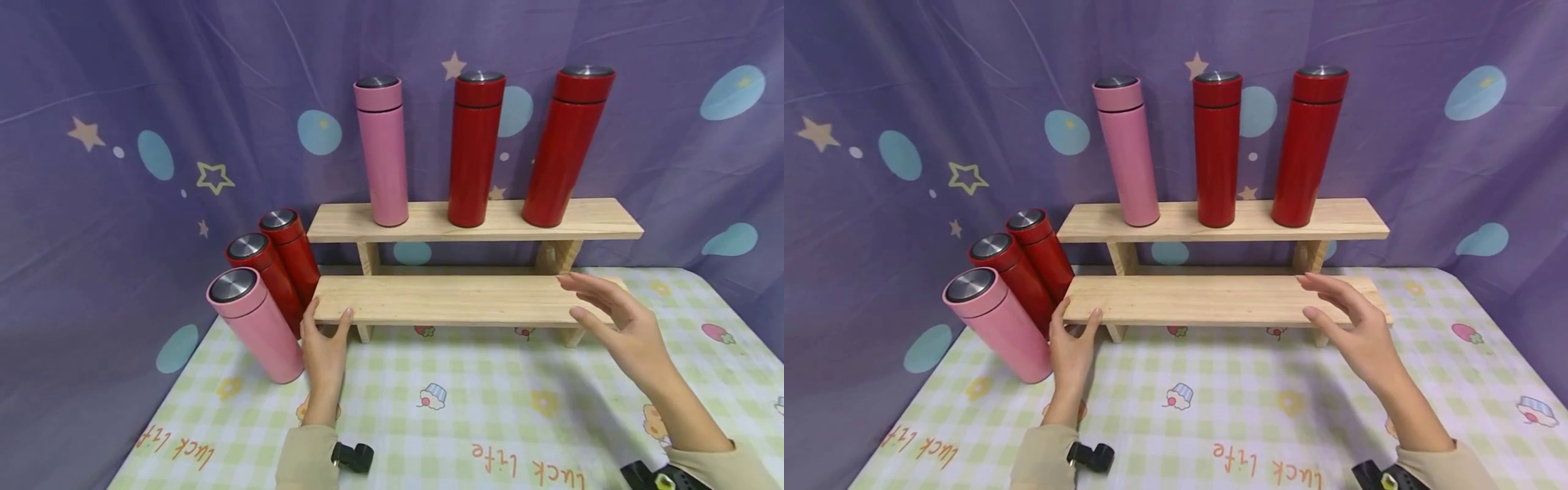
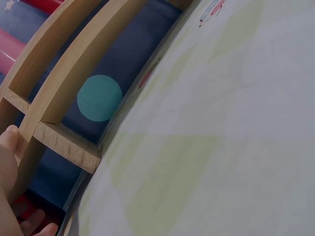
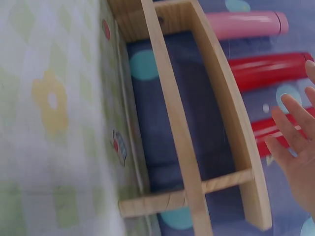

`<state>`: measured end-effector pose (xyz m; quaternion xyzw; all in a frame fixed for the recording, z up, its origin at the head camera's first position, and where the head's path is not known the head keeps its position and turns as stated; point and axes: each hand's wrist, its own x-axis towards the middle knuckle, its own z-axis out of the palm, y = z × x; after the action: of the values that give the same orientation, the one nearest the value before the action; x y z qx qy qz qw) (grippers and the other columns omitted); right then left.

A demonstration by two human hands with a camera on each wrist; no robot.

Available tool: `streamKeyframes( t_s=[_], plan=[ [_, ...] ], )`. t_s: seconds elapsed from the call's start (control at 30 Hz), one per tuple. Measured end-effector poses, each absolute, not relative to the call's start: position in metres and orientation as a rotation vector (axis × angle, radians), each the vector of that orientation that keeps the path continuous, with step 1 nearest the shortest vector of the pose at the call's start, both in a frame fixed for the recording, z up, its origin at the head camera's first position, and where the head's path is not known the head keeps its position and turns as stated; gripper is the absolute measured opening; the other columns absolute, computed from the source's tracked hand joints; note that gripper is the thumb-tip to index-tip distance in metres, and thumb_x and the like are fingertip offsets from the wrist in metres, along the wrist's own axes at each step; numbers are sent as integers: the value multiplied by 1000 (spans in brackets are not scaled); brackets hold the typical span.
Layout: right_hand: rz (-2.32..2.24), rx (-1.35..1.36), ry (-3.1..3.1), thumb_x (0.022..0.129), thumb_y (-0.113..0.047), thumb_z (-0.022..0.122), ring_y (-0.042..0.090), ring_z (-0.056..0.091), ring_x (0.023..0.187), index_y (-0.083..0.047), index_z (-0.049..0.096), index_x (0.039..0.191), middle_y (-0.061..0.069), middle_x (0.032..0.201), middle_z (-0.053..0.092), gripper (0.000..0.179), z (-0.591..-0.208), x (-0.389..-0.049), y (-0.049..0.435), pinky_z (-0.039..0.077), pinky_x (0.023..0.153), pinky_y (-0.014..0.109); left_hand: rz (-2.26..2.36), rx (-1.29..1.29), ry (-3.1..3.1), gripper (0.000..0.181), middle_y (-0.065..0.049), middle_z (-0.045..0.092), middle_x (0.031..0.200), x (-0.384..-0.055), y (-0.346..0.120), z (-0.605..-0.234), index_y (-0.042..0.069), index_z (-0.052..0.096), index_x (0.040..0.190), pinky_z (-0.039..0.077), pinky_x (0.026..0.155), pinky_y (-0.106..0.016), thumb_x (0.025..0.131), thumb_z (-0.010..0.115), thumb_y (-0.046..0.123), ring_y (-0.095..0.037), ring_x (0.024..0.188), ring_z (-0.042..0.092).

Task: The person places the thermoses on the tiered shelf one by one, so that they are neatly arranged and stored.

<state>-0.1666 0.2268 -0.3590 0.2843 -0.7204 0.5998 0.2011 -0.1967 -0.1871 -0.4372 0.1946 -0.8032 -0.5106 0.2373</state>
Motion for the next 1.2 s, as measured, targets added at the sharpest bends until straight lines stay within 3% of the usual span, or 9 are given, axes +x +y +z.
streamKeyframes(
  t_s=[0.37,0.6,1.2],
  plan=[
    [1531,448,-2165,94,11,57,7,58,116,7,51,137,-2,128,65,44,-384,-169,262,43,94,14,-1397,531,-2207,74,-12,46,144,-196,-187,-438,21,41,149,35,105,-54,88,74,45,-34,130,44],
    [1406,274,-2196,97,1,60,0,56,115,-1,53,139,-14,123,64,43,-394,-172,285,40,92,9,-1397,530,-2199,74,-11,46,143,-197,-187,-438,21,42,149,37,104,-53,87,75,45,-33,128,46],
    [1603,-137,-2063,96,-9,65,-7,56,107,-13,63,133,-24,113,65,37,-412,-184,311,39,83,4,-1387,536,-2211,74,-11,45,145,-197,-187,-438,21,40,150,37,104,-53,88,73,46,-32,129,46]
  ],
)
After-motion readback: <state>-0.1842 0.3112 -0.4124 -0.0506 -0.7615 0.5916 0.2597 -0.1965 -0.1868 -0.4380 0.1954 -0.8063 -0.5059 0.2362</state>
